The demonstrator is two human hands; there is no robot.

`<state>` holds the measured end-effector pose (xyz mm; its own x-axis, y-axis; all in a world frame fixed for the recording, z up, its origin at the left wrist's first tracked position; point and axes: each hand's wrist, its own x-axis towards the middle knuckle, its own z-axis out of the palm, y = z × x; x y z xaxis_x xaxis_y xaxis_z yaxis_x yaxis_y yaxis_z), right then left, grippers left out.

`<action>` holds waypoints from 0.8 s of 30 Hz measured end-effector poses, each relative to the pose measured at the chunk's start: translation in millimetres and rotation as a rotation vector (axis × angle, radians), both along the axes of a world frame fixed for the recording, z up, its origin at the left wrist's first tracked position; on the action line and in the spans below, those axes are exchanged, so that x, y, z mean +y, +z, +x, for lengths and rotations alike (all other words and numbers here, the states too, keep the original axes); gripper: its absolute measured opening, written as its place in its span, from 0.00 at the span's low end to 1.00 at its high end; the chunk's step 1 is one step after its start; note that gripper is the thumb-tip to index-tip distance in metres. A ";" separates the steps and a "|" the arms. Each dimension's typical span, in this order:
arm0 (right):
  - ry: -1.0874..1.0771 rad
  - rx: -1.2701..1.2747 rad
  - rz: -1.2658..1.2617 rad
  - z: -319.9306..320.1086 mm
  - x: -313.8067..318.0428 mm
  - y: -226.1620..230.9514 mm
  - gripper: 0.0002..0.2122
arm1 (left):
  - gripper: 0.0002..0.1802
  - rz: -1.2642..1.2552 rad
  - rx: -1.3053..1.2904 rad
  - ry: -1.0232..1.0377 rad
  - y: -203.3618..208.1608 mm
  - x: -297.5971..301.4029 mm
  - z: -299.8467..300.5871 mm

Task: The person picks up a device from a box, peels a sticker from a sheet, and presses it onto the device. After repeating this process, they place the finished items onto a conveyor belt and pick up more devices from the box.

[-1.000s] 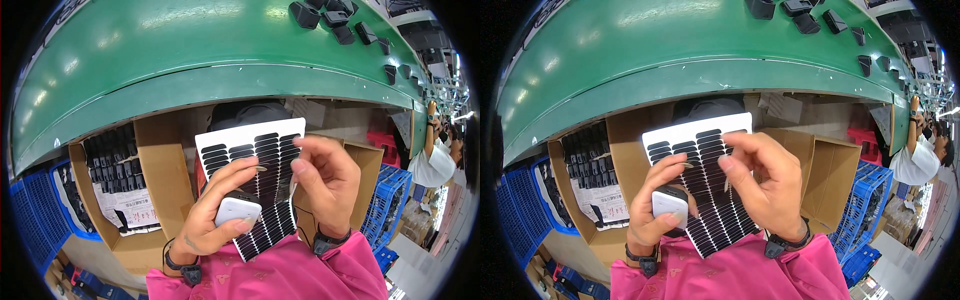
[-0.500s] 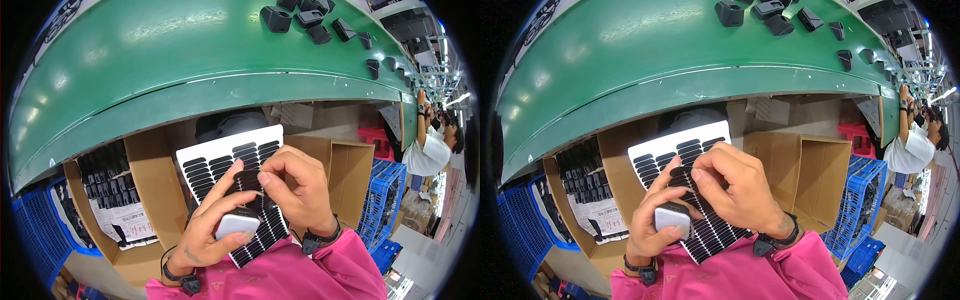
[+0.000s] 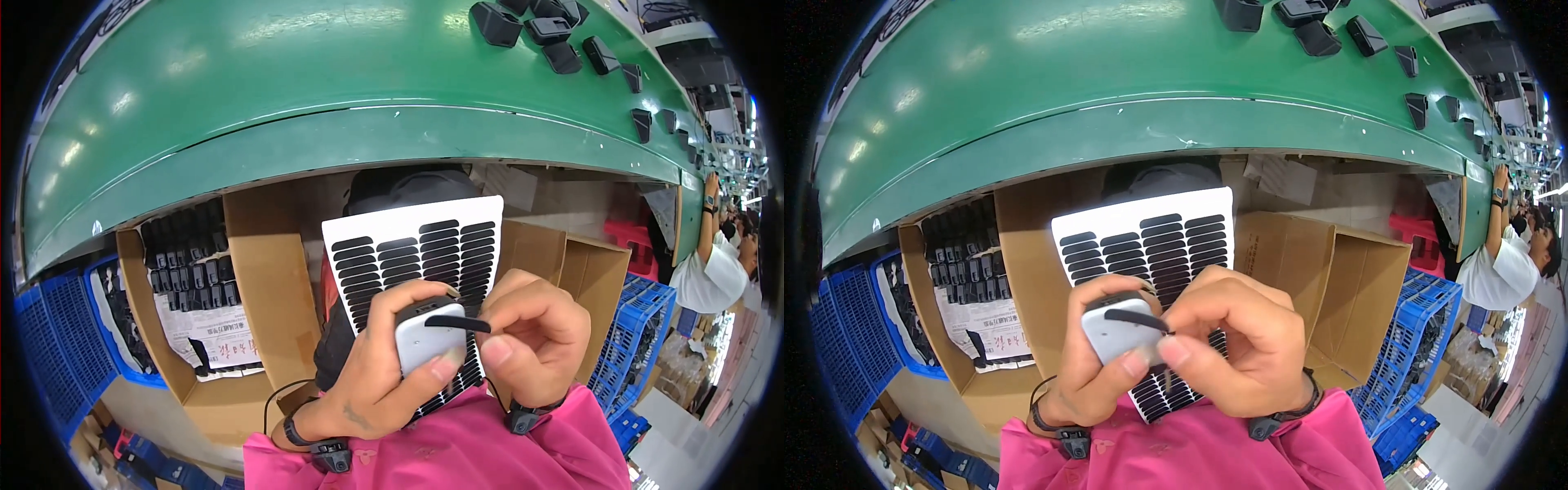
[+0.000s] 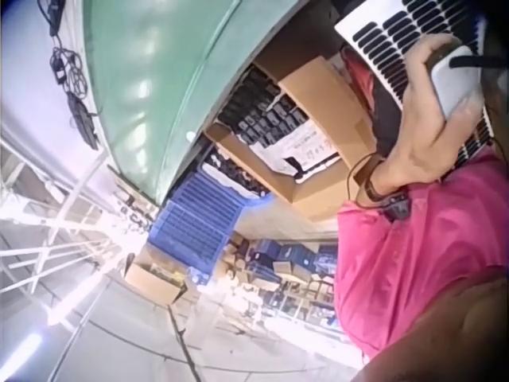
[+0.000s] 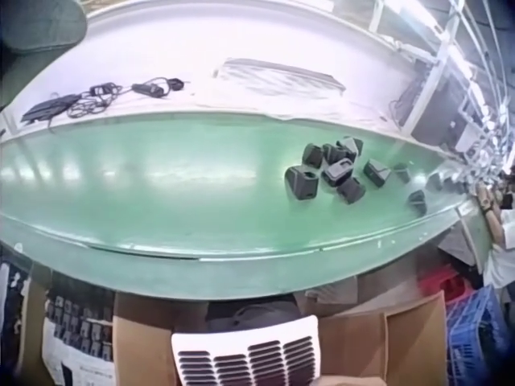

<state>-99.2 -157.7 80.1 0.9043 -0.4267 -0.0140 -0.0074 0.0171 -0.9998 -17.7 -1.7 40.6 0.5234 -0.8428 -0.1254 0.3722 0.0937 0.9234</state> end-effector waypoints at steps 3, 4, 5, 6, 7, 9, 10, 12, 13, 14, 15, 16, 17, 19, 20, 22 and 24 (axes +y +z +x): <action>-0.058 -0.056 0.096 0.8 6.5 -4.2 0.05 | 0.29 -0.001 0.000 -0.020 -0.8 -2.8 -3.6; -0.042 -0.084 0.017 1.8 6.1 -5.0 0.05 | 0.28 -0.013 0.019 -0.022 -0.8 -3.6 -4.5; -0.025 -0.111 -0.062 2.4 5.6 -5.7 0.04 | 0.28 -0.013 0.053 -0.016 1.0 -4.3 -4.2; -0.026 -0.109 -0.061 2.3 6.3 -5.5 0.04 | 0.28 -0.013 0.055 -0.017 1.7 -4.1 -3.7; -0.044 -0.093 -0.062 2.1 7.6 -4.9 0.04 | 0.28 0.000 0.061 -0.029 2.2 -3.3 -3.1; -0.062 -0.075 -0.063 1.6 10.2 -4.2 0.04 | 0.28 0.012 0.069 -0.041 2.7 -3.8 -3.0; -0.086 -0.055 -0.081 1.4 11.9 -4.1 0.03 | 0.28 0.020 0.032 -0.033 2.8 -4.9 -3.6; -0.109 -0.032 -0.098 0.9 12.6 -4.6 0.03 | 0.28 0.028 -0.002 -0.024 2.5 -5.9 -4.2; -0.109 -0.038 -0.107 0.8 12.3 -5.1 0.03 | 0.28 0.028 -0.021 -0.024 2.3 -6.1 -4.3; -0.108 -0.043 -0.114 0.6 12.3 -5.6 0.03 | 0.29 0.029 -0.040 -0.025 2.0 -6.0 -4.4; -0.107 -0.041 -0.113 0.3 12.2 -5.6 0.03 | 0.29 0.031 -0.038 -0.024 2.2 -5.9 -4.0; -0.108 -0.026 -0.104 -0.2 12.1 -5.3 0.03 | 0.29 0.035 -0.040 -0.030 2.8 -5.9 -3.3; -0.108 -0.012 -0.096 -0.2 12.1 -5.2 0.03 | 0.29 0.040 -0.043 -0.036 3.5 -5.8 -2.7; -0.116 -0.017 -0.080 -0.3 13.5 -6.7 0.03 | 0.29 0.047 -0.041 -0.036 4.7 -5.4 -2.2; -0.127 -0.022 -0.066 -0.4 14.1 -7.1 0.03 | 0.29 0.052 -0.038 -0.039 5.3 -5.3 -2.0; -0.127 -0.013 -0.060 -1.0 14.2 -6.9 0.03 | 0.29 0.050 -0.040 -0.037 5.9 -6.2 -1.4; -0.127 -0.004 -0.054 -1.1 14.4 -7.6 0.03 | 0.29 0.049 -0.043 -0.035 6.6 -6.3 -1.0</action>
